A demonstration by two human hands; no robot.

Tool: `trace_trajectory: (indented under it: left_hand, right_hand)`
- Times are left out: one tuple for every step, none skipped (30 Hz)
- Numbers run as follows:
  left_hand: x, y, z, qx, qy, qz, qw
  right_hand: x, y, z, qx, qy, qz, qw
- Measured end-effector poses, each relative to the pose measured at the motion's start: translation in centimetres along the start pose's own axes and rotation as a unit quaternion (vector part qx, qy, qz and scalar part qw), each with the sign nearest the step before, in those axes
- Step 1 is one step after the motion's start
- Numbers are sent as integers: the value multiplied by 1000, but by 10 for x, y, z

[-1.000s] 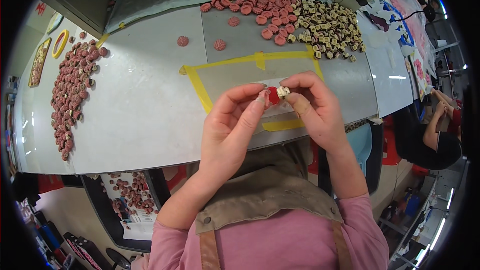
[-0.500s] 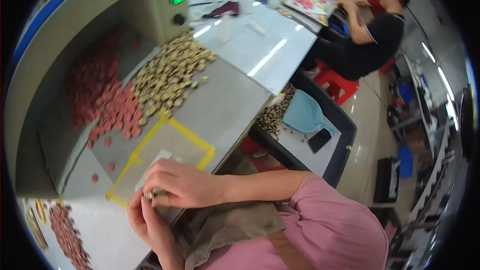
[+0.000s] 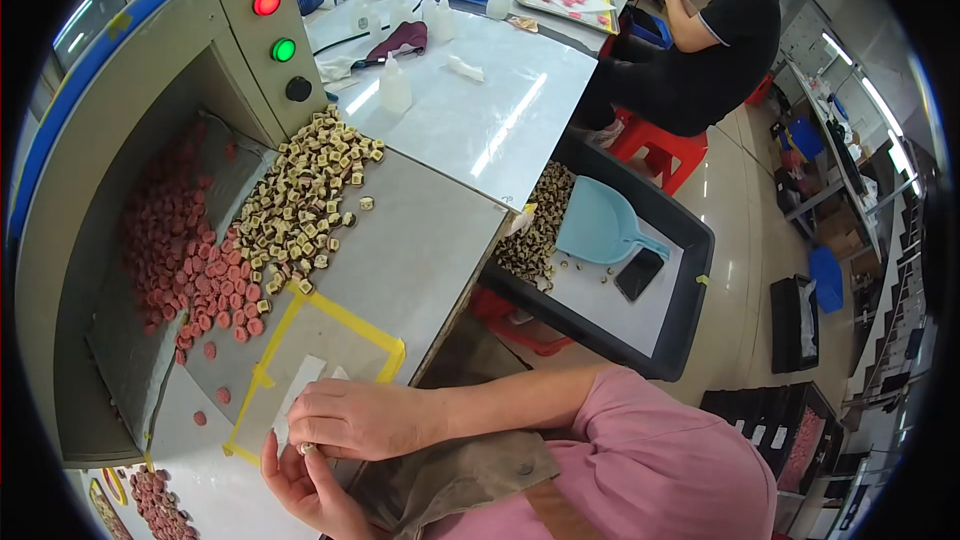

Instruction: The person squeezes glue from a bottle into a small plastic cap. The person then repeatedly picks up small craft components by hand, applies glue to them, joins the pieces together, and places the assembled items onto the table.

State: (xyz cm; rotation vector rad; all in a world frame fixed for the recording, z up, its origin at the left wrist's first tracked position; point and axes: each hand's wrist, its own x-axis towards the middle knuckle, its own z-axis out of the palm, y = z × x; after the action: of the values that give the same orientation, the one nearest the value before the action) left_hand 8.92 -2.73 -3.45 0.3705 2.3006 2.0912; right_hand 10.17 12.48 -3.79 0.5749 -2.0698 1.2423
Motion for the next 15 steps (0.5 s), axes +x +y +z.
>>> trace_trajectory:
  left_hand:
    - [0,-4,-3,0,-1,-1,1000]
    - [1,-8,-6,0,-5,4,1000]
    - [1,-10,-12,2,-8,9,1000]
    - [0,-11,-16,5,-8,8,1000]
    - [-1,-12,-20,14,-6,14,1000]
    - [-1,-11,-23,24,-4,20,1000]
    - [-1,-11,-23,23,-3,23,999]
    - [-1,-10,-22,9,-4,20,1000]
    - [-1,-10,-22,-5,-5,17,1000]
    - [-1,-10,-21,-5,-6,21,1000]
    - [0,-11,-21,-25,-10,23,999]
    - [1,-11,-21,-45,-18,24,999]
    - [4,-13,-38,8,-28,22,999]
    - [10,-13,-59,60,-37,18,997]
    - [17,-17,-67,106,-31,43,993]
  right_hand:
    - [1,0,1,0,0,2,1000]
    - [2,-1,1,-4,-3,0,1000]
    - [2,-3,6,-6,-5,-3,1000]
    - [2,-4,12,-5,-3,-2,1000]
    - [1,-5,17,-14,1,-3,1000]
    - [-1,-6,22,-23,5,-5,1000]
    - [-1,-7,24,-24,5,-8,1000]
    - [-1,-7,25,-25,5,-1,1000]
    - [-1,-7,25,-25,6,8,1000]
    - [-2,-6,26,-27,7,5,1000]
    - [-3,-5,25,-25,7,-2,1000]
    - [-4,-3,24,-25,8,-8,1000]
    - [-1,-4,21,-19,7,-15,1000]
    - [3,-3,12,-45,3,-3,999]
    - [1,2,-3,-84,1,19,996]
